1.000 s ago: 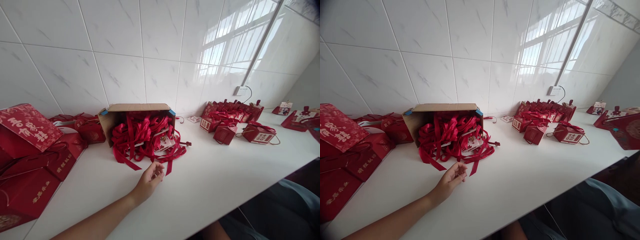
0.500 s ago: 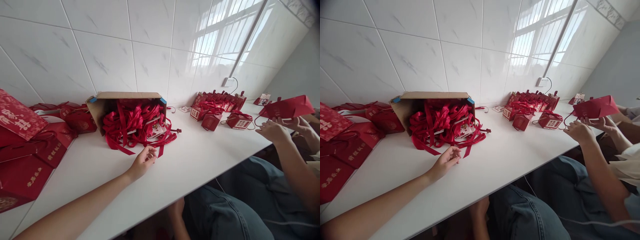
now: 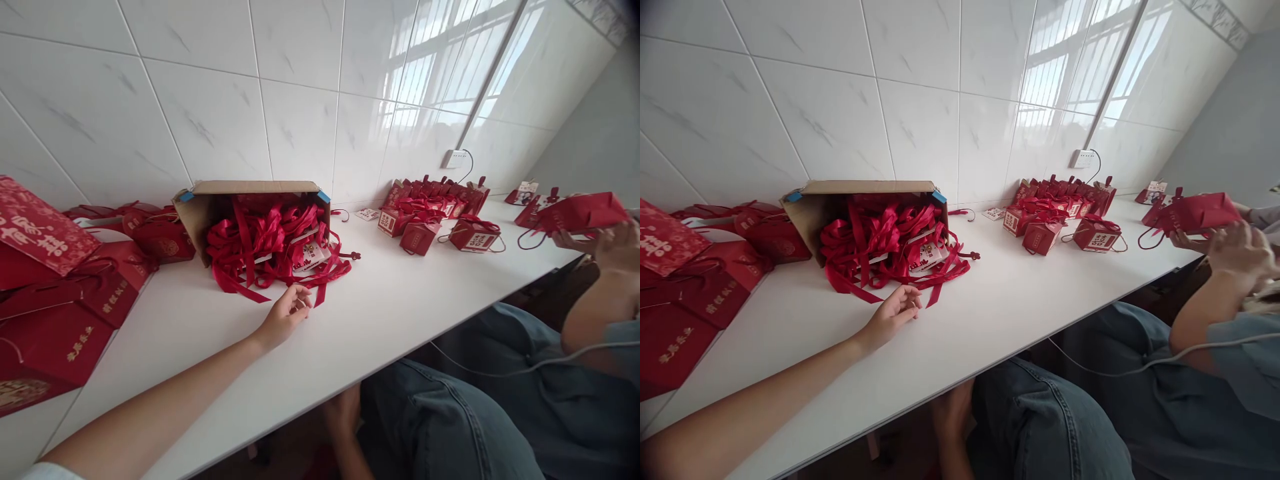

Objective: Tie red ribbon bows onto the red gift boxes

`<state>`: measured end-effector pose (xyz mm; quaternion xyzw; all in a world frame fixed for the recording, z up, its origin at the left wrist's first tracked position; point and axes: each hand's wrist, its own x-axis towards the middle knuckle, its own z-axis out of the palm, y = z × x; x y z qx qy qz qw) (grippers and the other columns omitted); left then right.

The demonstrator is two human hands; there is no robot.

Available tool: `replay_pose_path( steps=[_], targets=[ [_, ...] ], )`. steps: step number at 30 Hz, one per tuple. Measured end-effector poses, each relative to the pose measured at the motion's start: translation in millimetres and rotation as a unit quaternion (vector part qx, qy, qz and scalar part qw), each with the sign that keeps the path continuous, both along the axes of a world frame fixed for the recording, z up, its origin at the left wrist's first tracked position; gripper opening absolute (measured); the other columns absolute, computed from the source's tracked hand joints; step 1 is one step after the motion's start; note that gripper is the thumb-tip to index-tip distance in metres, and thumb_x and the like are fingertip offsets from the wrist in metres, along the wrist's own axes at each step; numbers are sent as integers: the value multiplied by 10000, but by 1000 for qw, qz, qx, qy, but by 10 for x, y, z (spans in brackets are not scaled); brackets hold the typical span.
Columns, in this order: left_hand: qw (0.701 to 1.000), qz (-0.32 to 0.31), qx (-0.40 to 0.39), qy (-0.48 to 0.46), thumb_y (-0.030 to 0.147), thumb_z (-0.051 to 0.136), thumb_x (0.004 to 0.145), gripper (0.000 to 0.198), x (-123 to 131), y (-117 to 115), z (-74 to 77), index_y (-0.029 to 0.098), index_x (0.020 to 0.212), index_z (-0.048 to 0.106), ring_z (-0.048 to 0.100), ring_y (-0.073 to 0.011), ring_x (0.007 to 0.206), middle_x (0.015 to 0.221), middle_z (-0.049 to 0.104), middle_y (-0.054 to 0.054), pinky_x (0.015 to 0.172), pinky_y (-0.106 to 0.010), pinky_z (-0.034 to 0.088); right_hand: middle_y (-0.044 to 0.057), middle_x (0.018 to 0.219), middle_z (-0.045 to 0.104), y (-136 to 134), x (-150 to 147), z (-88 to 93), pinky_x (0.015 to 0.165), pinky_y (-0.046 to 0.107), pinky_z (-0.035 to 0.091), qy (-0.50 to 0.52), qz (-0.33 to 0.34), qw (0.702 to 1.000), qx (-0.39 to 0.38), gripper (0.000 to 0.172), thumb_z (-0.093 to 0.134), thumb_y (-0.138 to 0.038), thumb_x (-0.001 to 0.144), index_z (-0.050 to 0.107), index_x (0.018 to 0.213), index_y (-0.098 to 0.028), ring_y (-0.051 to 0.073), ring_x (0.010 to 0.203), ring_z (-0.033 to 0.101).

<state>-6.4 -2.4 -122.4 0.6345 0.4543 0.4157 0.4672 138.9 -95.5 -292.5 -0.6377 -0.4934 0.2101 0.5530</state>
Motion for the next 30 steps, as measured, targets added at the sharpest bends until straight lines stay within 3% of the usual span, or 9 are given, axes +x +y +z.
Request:
replay_pose_path(
  steps=[3, 8, 18, 23, 30],
  targets=[
    [1000, 0, 2, 0, 167, 511, 755, 212, -2, 2, 0, 206, 957, 461, 525, -116, 705, 850, 525, 14, 707, -291, 432, 162, 1221, 544, -18, -127, -321, 896, 524, 449, -8, -1, 1000, -7, 655, 718, -420, 629, 535, 1188, -131, 403, 1172, 462],
    [1000, -2, 4, -2, 166, 508, 751, 218, -1, 8, -8, 207, 960, 460, 524, -116, 703, 852, 524, 13, 704, -292, 432, 171, 1173, 569, 30, -38, -476, 874, 511, 465, -14, 8, 1000, -10, 576, 642, -374, 644, 565, 1155, -120, 398, 1155, 496],
    [1000, 3, -4, -3, 161, 513, 751, 240, -1, 6, -11, 208, 979, 454, 525, -113, 697, 859, 533, 11, 704, -292, 433, 103, 1121, 597, 23, -41, -497, 905, 498, 446, 25, 7, 999, -22, 556, 666, -406, 596, 575, 1095, -176, 392, 1180, 471],
    [1000, 5, -5, -3, 163, 512, 747, 244, 4, 2, 0, 207, 979, 451, 526, -114, 696, 857, 533, 11, 706, -296, 434, 137, 1148, 600, 43, -40, -478, 928, 494, 428, 77, 15, 996, -40, 544, 694, -328, 559, 619, 1065, -144, 402, 1152, 495],
    [1000, 6, -3, -3, 165, 519, 736, 249, 2, 1, 4, 204, 973, 454, 530, -116, 687, 853, 534, 7, 696, -297, 433, 97, 965, 701, 67, -77, -331, 880, 452, 471, 158, 98, 982, -26, 473, 699, -314, 609, 665, 1054, -157, 335, 1011, 600]
  ],
)
